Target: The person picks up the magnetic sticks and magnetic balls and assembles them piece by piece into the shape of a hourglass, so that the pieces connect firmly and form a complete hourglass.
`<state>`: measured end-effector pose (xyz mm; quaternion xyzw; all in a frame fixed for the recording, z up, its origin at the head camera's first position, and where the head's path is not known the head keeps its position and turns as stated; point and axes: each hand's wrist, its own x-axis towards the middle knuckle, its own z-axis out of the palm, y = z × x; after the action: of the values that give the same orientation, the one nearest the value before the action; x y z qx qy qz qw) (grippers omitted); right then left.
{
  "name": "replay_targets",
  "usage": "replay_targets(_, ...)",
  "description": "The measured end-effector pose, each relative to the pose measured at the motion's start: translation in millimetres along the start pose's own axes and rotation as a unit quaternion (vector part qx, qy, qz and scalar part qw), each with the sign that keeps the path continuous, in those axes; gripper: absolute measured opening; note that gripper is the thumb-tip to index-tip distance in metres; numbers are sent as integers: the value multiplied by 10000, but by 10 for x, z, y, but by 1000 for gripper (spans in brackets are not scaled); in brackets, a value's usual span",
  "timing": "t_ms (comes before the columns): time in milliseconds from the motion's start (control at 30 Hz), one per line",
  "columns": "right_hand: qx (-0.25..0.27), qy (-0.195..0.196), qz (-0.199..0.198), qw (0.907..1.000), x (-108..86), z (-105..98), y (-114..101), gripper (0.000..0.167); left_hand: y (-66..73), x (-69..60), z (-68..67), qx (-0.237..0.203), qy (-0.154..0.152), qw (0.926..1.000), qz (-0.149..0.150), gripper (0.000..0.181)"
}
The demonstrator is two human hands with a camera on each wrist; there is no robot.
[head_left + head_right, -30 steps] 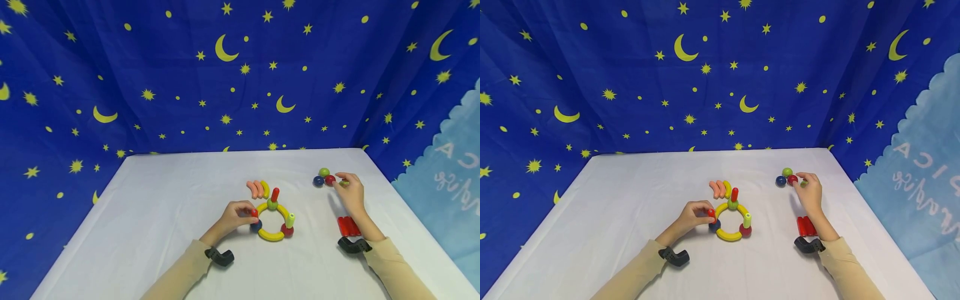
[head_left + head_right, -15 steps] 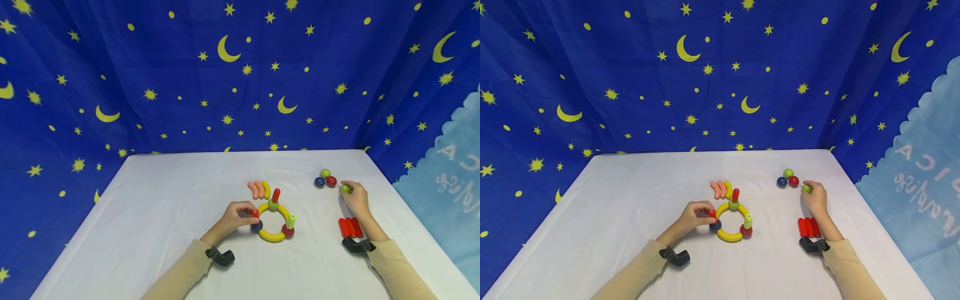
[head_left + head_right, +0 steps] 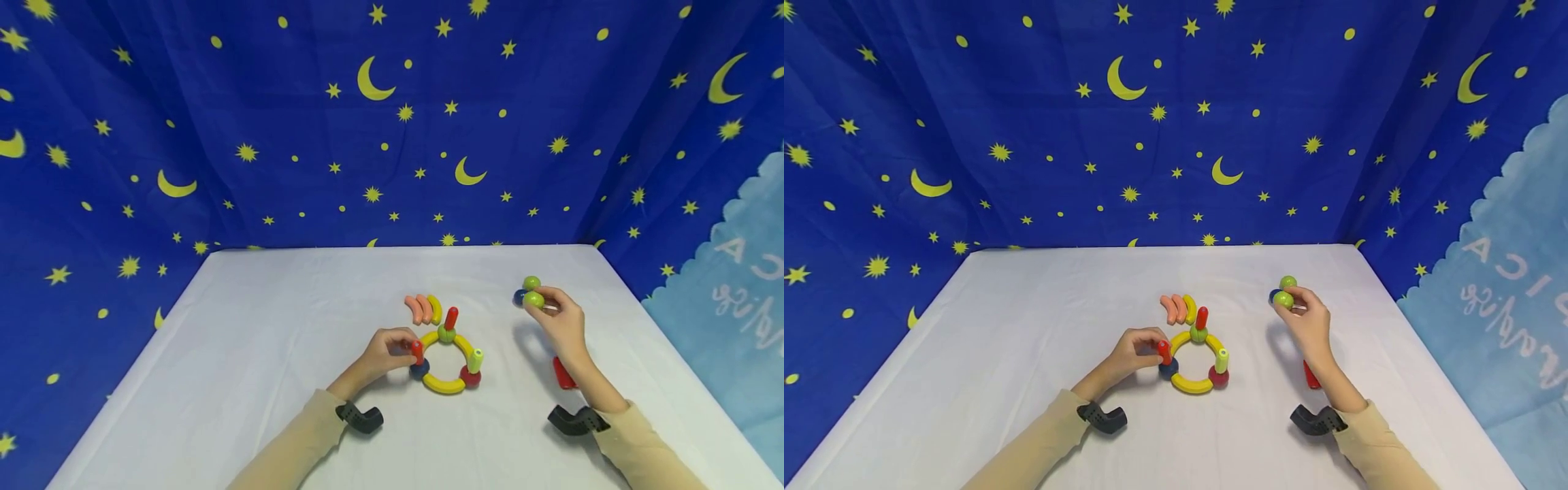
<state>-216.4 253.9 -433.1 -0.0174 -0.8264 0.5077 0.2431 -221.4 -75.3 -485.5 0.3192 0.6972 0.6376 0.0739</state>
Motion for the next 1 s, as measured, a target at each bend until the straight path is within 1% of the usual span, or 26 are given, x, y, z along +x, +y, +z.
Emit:
replay_targets(100, 274, -379, -288, 9985, -153, 69, -184, 36, -21, -10, 7, -52, -43, 10000, 66, 21)
replay_targets(267, 658, -986, -628, 9910, -374, 170, -394, 36, -45, -11, 16, -108, -77, 9997, 211, 19)
replay_targets(333, 859, -1171, -729, 9867, -437, 209, -441, 36, -43, -3, 15, -95, -82, 9997, 198, 20)
replay_targets(467, 1032, -1537, -916, 9784, -529, 278, -480, 36, -23, 7, 5, 3, -40, 9999, 112, 21)
replay_targets(567, 1108, -1734, -925, 9742, -573, 323, -476, 35, -9, 7, -1, 43, 4, 10000, 90, 21)
replay_targets(667, 1188, -1869, -896, 9710, -606, 361, -457, 34, -8, 4, -1, 16, -11, 9999, 99, 20)
replay_targets(767, 1231, -1901, -944, 9694, -630, 390, -437, 34, -21, 3, 2, -15, -11, 9999, 116, 20)
replay_targets(867, 1230, -1841, -1074, 9692, -649, 404, -429, 34, -29, 4, 4, -28, 15, 9999, 96, 19)
replay_targets(1000, 1296, -1792, -1333, 9661, -665, 412, -437, 35, -33, 13, 4, -59, 19, 9999, 81, 20)
